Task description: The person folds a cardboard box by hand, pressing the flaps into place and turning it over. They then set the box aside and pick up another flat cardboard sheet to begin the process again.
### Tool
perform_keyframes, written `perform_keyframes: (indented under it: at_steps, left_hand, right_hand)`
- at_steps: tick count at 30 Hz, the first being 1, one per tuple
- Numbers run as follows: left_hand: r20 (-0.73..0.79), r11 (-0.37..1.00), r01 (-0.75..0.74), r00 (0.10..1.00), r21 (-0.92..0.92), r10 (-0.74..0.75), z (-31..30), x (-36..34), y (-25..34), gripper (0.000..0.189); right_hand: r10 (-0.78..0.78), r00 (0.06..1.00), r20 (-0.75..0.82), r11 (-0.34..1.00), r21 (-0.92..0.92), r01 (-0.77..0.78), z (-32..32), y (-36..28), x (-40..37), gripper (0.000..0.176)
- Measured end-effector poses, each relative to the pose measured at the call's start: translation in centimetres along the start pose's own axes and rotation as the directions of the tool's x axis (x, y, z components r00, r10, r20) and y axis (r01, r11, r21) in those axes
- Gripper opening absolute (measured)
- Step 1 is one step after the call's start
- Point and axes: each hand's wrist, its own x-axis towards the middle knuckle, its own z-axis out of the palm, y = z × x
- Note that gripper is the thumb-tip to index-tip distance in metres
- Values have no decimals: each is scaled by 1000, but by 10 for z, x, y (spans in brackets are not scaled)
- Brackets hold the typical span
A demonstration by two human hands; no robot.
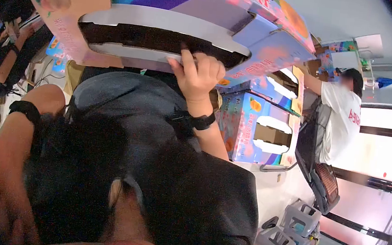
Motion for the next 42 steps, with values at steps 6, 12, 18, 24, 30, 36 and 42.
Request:
perform_keyframes:
  at_steps: [6, 12, 18, 24, 30, 36, 42]
  left_hand:
    - [-1, 986, -23, 1000, -164, 23, -5, -5, -4, 14]
    - [-85, 796, -62, 996, -603, 14, -7, -16, 0, 9]
    - [258, 2, 261, 956, -965, -140, -11, -4, -14, 32]
    - [363, 52, 363, 932, -930, -2, -41, -1, -15, 35]
    - [138, 795, 50, 990, -604, 42, -10, -5, -23, 9]
    - [-230, 915, -380, 886, 139, 403, 14, 0, -37, 29]
    - [-760, 943, -320, 588, 94, 275, 50, -37, -53, 29]
  right_hand:
    - [6, 1000, 18, 1000, -19, -5, -2, -2, 1, 38]
    - [4, 1000, 0, 1000, -31, -4, -3, -3, 4, 37]
    - [9, 1000, -7, 1000, 3, -9, -2, -1, 2, 36]
    - [8, 1000, -11, 1000, 6, -8, 0, 0, 1, 36]
    - [4, 1000, 1, 1000, -5, -4, -2, -1, 1, 36]
    - [4, 1000, -3, 1000, -3, -4, 0, 1, -1, 36]
    - [7, 1000, -9, 1000, 5, -6, -2, 0, 3, 35]
